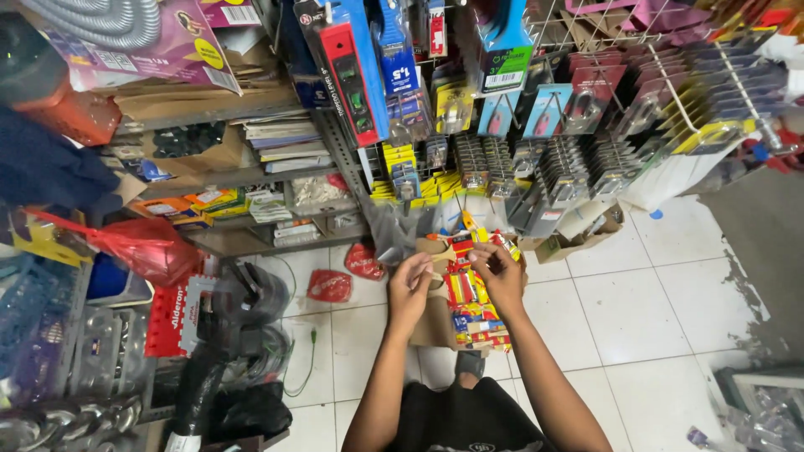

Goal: Stocking paintbrushes and other tools onto a display rack from a cardboard box

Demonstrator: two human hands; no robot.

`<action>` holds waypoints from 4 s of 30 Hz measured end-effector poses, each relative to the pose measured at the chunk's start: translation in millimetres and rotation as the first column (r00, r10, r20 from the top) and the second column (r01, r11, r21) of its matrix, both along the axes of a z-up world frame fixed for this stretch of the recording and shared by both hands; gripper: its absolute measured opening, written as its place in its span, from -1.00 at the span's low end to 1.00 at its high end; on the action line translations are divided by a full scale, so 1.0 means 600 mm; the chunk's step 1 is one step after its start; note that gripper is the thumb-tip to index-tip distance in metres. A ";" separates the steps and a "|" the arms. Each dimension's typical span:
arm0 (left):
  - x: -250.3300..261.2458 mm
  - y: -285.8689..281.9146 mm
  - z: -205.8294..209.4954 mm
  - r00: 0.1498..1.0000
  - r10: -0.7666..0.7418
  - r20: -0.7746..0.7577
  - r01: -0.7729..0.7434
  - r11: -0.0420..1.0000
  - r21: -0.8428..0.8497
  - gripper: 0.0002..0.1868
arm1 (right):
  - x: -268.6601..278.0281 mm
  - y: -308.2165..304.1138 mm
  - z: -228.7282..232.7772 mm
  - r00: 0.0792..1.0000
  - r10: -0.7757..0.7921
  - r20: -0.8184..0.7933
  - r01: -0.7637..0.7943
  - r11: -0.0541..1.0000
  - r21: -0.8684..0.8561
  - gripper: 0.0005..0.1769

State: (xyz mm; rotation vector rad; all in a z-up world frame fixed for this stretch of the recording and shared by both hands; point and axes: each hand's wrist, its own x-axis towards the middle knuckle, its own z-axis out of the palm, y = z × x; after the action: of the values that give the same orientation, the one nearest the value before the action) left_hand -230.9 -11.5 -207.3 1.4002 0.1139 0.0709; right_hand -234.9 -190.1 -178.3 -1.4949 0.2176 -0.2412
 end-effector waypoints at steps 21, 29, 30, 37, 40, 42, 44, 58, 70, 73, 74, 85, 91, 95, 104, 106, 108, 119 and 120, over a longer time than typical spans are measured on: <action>-0.126 0.123 -0.092 0.977 -0.163 -0.137 0.175 0.981 0.082 -0.67 | -0.180 0.121 -0.109 0.966 -0.150 -0.211 0.157 0.987 0.019 -0.62; -0.164 0.081 -0.091 0.977 -0.148 -0.153 0.163 0.982 0.095 -0.67 | -0.219 0.082 -0.134 0.958 -0.160 -0.237 0.175 0.984 0.045 -0.58; -0.176 0.074 -0.101 0.975 -0.146 -0.166 0.163 0.982 0.092 -0.66 | -0.230 0.073 -0.145 0.955 -0.161 -0.250 0.177 0.983 0.043 -0.59; -0.198 0.028 -0.209 0.971 -0.163 -0.174 0.183 0.977 0.111 -0.68 | -0.255 0.016 -0.275 0.941 -0.208 -0.269 0.228 0.973 0.047 -0.61; -0.209 0.023 -0.301 0.964 -0.212 -0.160 0.233 0.964 0.124 -0.68 | -0.272 -0.005 -0.382 0.916 -0.291 -0.276 0.305 0.952 0.009 -0.64; -0.209 0.019 -0.388 0.958 -0.234 -0.167 0.257 0.958 0.131 -0.69 | -0.276 -0.010 -0.445 0.894 -0.355 -0.273 0.379 0.925 0.040 -0.66; -0.196 0.008 -0.493 0.955 -0.251 -0.158 0.274 0.951 0.142 -0.68 | -0.266 -0.041 -0.565 0.886 -0.388 -0.255 0.412 0.910 0.044 -0.66; -0.218 -0.032 -0.950 0.917 -0.398 -0.025 0.399 0.916 0.037 -0.68 | -0.301 -0.042 -1.096 0.860 -0.469 -0.199 0.496 0.861 0.116 -0.66; -0.163 -0.144 -1.044 0.813 -0.579 0.061 0.563 0.809 0.169 -0.63 | -0.238 -0.057 -1.150 0.828 -0.457 -0.324 0.525 0.836 0.160 -0.55; -0.127 -0.194 -1.102 0.835 -0.531 0.145 0.423 0.787 0.449 -0.67 | -0.205 -0.077 -1.159 0.810 -0.454 -0.372 0.545 0.817 0.190 -0.54; -0.118 -0.210 -1.117 0.859 -0.498 0.121 0.385 0.782 0.490 -0.62 | -0.195 -0.081 -1.146 0.801 -0.443 -0.402 0.539 0.825 0.166 -0.54; -0.061 -0.266 -1.207 0.966 -0.235 -0.106 0.222 0.549 0.806 -0.47 | -0.152 -0.172 -1.229 0.819 -0.341 -0.461 0.489 0.836 0.250 -0.55; -0.046 -0.274 -1.210 0.980 -0.145 -0.136 0.194 0.544 0.816 -0.49 | -0.138 -0.171 -1.197 0.896 -0.243 -0.372 0.377 0.859 0.347 -0.54; -0.044 -0.284 -1.198 0.970 -0.175 -0.167 0.229 0.448 0.864 -0.46 | -0.133 -0.171 -1.216 0.930 -0.173 -0.324 0.289 0.889 0.355 -0.52; -0.028 -0.289 -1.271 0.912 -0.224 -0.343 0.389 0.210 0.897 -0.32 | -0.131 -0.184 -1.214 0.918 -0.199 -0.343 0.190 0.980 -0.060 -0.46; -0.032 -0.288 -1.266 0.914 -0.221 -0.339 0.384 0.204 0.901 -0.37 | -0.135 -0.180 -1.193 0.912 -0.209 -0.353 0.154 0.972 -0.177 -0.45; -0.030 -0.287 -1.257 0.911 -0.229 -0.343 0.387 0.182 0.904 -0.44 | -0.134 -0.182 -1.175 0.920 -0.211 -0.332 0.169 0.974 -0.151 -0.45; -0.042 -0.276 -1.181 0.915 -0.248 -0.318 0.362 0.159 0.919 -0.37 | -0.143 -0.198 -1.188 0.902 -0.265 -0.341 0.212 0.959 -0.186 -0.48; -0.044 -0.276 -1.175 0.921 -0.253 -0.296 0.342 0.163 0.925 -0.37 | -0.143 -0.199 -1.192 0.900 -0.269 -0.344 0.219 0.959 -0.177 -0.48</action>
State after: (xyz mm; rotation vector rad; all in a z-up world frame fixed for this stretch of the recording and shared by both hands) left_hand -257.5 -177.0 -912.1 2.7341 -0.2205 -0.3241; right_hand -320.9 -309.3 -893.6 -1.6399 0.7052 -0.1783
